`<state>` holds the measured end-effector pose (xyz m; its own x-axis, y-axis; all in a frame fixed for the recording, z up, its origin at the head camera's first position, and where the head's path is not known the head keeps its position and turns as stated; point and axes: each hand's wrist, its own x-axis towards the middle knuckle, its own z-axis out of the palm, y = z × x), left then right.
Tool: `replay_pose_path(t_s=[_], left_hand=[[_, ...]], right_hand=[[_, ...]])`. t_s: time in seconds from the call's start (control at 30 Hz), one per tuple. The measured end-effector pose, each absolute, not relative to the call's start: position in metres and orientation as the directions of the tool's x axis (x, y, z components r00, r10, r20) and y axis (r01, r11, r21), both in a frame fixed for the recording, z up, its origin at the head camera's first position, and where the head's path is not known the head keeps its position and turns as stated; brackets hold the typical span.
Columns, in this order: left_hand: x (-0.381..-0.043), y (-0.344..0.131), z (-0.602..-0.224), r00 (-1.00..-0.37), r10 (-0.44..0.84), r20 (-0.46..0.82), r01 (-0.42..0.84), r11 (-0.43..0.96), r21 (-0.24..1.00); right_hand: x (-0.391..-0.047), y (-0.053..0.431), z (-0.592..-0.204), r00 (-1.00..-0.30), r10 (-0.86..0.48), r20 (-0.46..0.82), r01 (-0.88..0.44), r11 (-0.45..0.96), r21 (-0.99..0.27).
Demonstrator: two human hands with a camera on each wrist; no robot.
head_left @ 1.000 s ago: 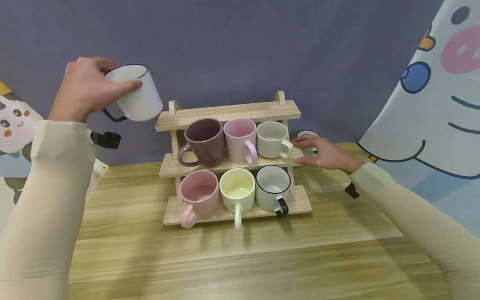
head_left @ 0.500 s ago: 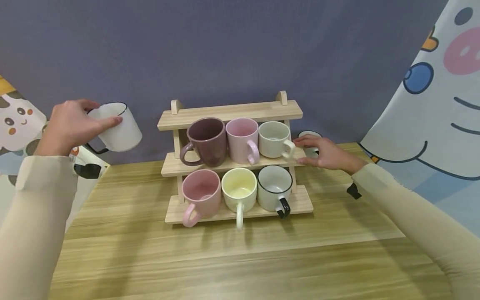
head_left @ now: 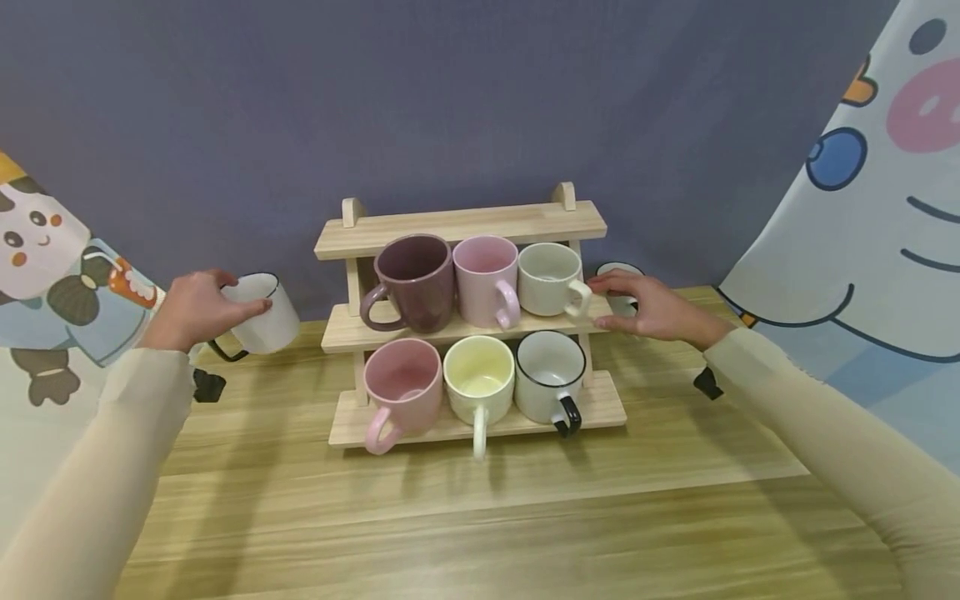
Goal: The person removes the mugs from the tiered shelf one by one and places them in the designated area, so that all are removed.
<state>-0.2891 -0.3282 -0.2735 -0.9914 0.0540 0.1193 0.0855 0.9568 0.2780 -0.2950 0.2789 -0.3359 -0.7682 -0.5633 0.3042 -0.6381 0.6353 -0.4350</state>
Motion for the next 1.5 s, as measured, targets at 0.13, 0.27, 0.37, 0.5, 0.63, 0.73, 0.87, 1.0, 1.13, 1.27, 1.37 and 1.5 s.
replay_pose_path(t_s=[0.13,0.27,0.37,0.5,0.63,0.73,0.87,1.0,1.13,1.27,1.37,1.5], left_hand=[[-0.295,-0.322,-0.29,-0.994,0.079,0.078,0.098,0.955,0.279],[-0.301,-0.315,-0.303,-0.994,0.085,0.067,0.101,0.952,0.29],[-0.306,-0.31,-0.312,-0.992,0.087,0.093,0.111,0.948,0.3],[-0.312,-0.306,-0.321,-0.988,0.092,0.121,0.126,0.943,0.31],[-0.317,-0.303,-0.327,-0.988,0.096,0.124,0.13,0.941,0.313],[-0.32,-0.301,-0.33,-0.988,0.094,0.119,0.127,0.941,0.313],[-0.324,-0.3,-0.334,-0.989,0.09,0.117,0.123,0.942,0.313],[-0.326,-0.299,-0.337,-0.989,0.091,0.112,0.122,0.942,0.313],[-0.329,-0.3,-0.343,-0.989,0.102,0.105,0.131,0.94,0.316],[-0.331,-0.3,-0.345,-0.988,0.108,0.107,0.137,0.938,0.317],[-0.333,-0.298,-0.345,-0.986,0.124,0.115,0.154,0.938,0.31],[-0.333,-0.297,-0.344,-0.984,0.15,0.097,0.172,0.938,0.3]], right_hand=[[-0.294,0.28,-0.336,-0.762,-0.57,0.308,-0.646,0.632,-0.429],[-0.294,0.28,-0.336,-0.758,-0.576,0.306,-0.65,0.635,-0.417],[-0.294,0.28,-0.335,-0.759,-0.576,0.304,-0.65,0.637,-0.414],[-0.295,0.279,-0.334,-0.766,-0.573,0.292,-0.641,0.645,-0.416],[-0.295,0.279,-0.334,-0.776,-0.566,0.277,-0.628,0.656,-0.418],[-0.295,0.279,-0.334,-0.777,-0.565,0.277,-0.627,0.655,-0.422],[-0.295,0.28,-0.334,-0.771,-0.569,0.287,-0.634,0.647,-0.423],[-0.296,0.281,-0.335,-0.764,-0.575,0.293,-0.644,0.643,-0.415],[-0.298,0.281,-0.337,-0.763,-0.578,0.29,-0.644,0.645,-0.412],[-0.298,0.28,-0.338,-0.76,-0.58,0.293,-0.647,0.635,-0.421],[-0.298,0.281,-0.339,-0.752,-0.582,0.31,-0.657,0.622,-0.427],[-0.299,0.282,-0.34,-0.74,-0.587,0.328,-0.671,0.606,-0.428]])
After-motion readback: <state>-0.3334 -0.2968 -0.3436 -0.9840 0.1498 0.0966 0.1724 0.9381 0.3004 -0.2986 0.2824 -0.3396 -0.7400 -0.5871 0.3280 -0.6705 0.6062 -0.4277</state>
